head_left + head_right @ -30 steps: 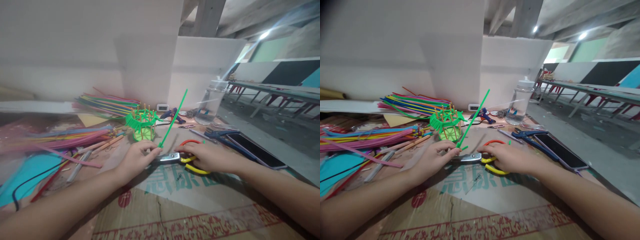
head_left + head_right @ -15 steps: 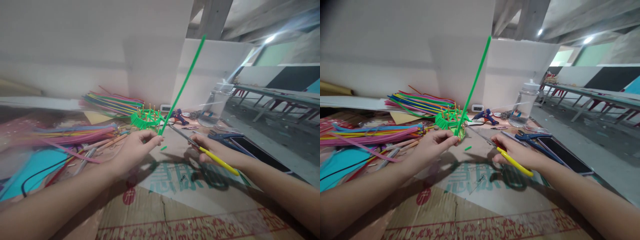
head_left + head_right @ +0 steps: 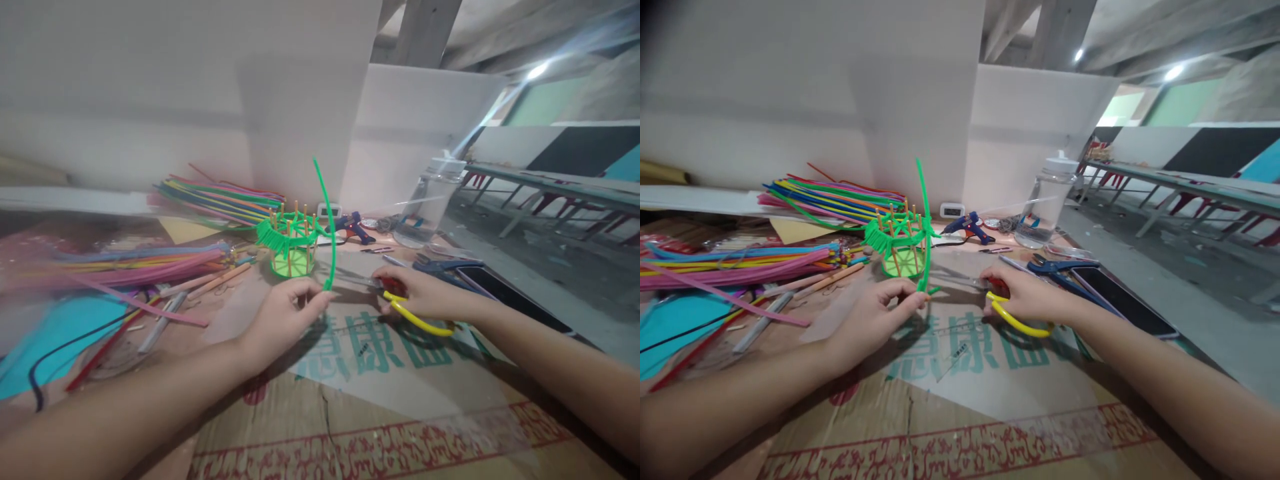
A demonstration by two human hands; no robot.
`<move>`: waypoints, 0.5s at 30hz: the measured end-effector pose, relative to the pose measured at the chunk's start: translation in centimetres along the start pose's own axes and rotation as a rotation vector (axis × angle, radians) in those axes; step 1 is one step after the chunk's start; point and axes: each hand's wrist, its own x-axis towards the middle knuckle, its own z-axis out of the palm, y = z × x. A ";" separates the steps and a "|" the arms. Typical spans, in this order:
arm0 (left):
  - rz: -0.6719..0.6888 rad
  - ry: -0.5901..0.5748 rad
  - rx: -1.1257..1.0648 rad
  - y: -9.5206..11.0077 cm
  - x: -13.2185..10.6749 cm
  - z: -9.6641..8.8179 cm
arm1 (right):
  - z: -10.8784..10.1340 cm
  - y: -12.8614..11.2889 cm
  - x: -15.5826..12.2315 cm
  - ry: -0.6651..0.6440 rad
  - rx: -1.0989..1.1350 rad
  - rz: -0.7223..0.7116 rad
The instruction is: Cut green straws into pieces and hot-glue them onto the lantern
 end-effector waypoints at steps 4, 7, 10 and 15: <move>0.058 -0.074 0.039 0.0 -0.5 0.5 | 0.1 -1.3 -0.5 -0.122 -0.091 -0.194; 0.074 -0.090 0.064 -0.2 -0.5 0.5 | 0.0 -2.2 -1.0 -0.153 -0.149 -0.260; 0.063 -0.114 0.060 -0.3 -0.4 0.6 | -0.3 -2.4 -1.1 -0.188 -0.170 -0.268; 0.049 -0.146 0.056 -0.4 -0.1 0.6 | -0.3 -2.6 -0.7 0.041 -0.054 -0.233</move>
